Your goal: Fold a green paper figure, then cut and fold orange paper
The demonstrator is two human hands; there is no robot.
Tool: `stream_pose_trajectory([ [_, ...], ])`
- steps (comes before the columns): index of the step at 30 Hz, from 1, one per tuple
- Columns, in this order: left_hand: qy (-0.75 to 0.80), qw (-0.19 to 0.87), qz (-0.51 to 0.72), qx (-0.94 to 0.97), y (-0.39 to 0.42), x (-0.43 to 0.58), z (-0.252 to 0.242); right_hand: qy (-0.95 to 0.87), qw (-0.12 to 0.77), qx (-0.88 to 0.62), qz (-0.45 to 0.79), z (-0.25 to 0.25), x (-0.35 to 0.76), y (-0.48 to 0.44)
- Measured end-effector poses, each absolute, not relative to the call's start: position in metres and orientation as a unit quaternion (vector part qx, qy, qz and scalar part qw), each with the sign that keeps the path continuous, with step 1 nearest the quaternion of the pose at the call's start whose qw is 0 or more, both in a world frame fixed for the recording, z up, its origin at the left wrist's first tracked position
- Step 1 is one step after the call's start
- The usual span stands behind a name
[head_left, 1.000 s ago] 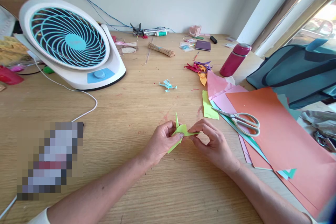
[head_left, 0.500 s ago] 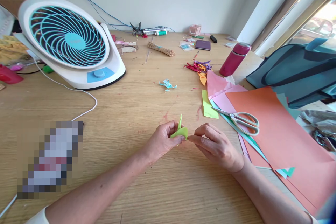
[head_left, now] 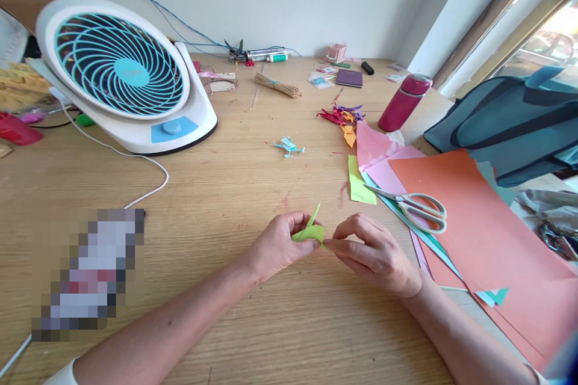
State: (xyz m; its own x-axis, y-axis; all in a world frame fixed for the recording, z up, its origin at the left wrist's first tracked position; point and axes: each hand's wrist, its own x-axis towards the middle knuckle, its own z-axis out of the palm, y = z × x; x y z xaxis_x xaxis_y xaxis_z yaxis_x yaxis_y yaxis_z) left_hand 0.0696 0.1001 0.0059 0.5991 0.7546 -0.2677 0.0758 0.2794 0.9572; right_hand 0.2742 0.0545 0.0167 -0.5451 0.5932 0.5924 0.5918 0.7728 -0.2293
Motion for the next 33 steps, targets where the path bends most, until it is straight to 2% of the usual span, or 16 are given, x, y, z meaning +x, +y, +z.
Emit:
stream_pose_trajectory([
  [4,0.403,0.709,0.255,0.52,0.102,0.069,0.007,-0.873,0.345,-0.344,-0.001,0.016,0.276,0.054],
  [12,0.364,0.798,0.174,0.448,0.113,0.058,0.015,-0.875,0.357,-0.326,0.031,0.015,0.282,0.051],
  [16,0.375,0.793,0.129,0.462,0.112,0.056,0.017,-0.888,0.329,-0.32,0.022,0.014,0.286,0.048],
  [19,0.374,0.766,0.157,0.499,0.11,0.059,0.018,-0.882,0.332,-0.333,0.016,0.014,0.287,0.048],
  [22,0.357,0.726,0.223,0.544,0.11,0.061,0.016,-0.84,0.381,-0.385,0.028,0.014,0.285,0.051],
  [27,0.418,0.619,0.27,0.608,0.111,0.061,0.007,-0.715,0.444,-0.516,0.159,0.014,0.274,0.053],
  [33,0.413,0.54,0.341,0.649,0.104,0.065,0.009,-0.582,0.433,-0.555,0.407,0.007,0.263,0.055],
])
